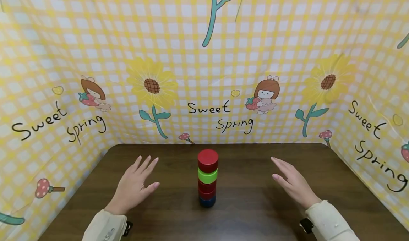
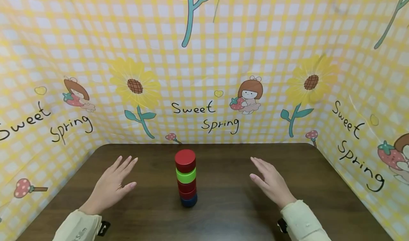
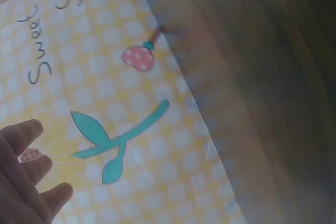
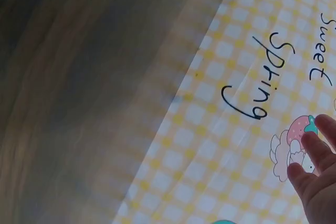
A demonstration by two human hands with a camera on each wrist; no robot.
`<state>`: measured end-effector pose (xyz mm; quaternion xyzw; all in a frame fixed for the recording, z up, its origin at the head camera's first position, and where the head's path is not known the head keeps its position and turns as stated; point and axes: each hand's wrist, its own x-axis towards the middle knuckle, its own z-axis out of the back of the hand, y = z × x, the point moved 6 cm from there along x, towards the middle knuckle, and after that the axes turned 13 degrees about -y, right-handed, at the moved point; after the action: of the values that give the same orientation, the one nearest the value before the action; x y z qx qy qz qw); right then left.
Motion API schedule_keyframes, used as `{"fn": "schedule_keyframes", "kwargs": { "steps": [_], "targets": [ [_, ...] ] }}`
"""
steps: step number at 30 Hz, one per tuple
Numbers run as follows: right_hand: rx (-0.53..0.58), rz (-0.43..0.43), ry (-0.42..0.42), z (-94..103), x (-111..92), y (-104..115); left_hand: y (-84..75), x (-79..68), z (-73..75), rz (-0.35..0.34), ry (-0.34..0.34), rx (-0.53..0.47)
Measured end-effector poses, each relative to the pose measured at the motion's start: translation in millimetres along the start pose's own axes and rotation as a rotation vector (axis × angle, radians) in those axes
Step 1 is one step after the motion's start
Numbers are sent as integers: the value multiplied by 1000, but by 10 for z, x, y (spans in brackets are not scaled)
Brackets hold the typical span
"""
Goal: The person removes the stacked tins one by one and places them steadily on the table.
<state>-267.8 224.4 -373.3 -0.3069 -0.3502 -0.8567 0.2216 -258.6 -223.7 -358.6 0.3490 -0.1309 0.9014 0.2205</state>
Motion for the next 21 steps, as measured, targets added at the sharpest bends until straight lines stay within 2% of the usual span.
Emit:
{"fn": "schedule_keyframes", "kwargs": {
  "steps": [5,9,13,15,17,21],
  "targets": [
    [121,-84,11,-79,25,23,-79,47,-45,126,-25,-286],
    [230,-86,-38,-156,72,68,-192,141,-95,229,-29,-554],
    [334,-100,-34,-271,117,138,-314,285,-154,318,-48,-762],
    [365,-127,-1,-358,140,180,-366,356,-182,361,-59,-840],
    [384,-164,48,-453,164,237,-419,423,-210,377,-67,-890],
    [424,-218,108,-668,205,346,-531,534,-271,376,-73,-952]
  ]
}}
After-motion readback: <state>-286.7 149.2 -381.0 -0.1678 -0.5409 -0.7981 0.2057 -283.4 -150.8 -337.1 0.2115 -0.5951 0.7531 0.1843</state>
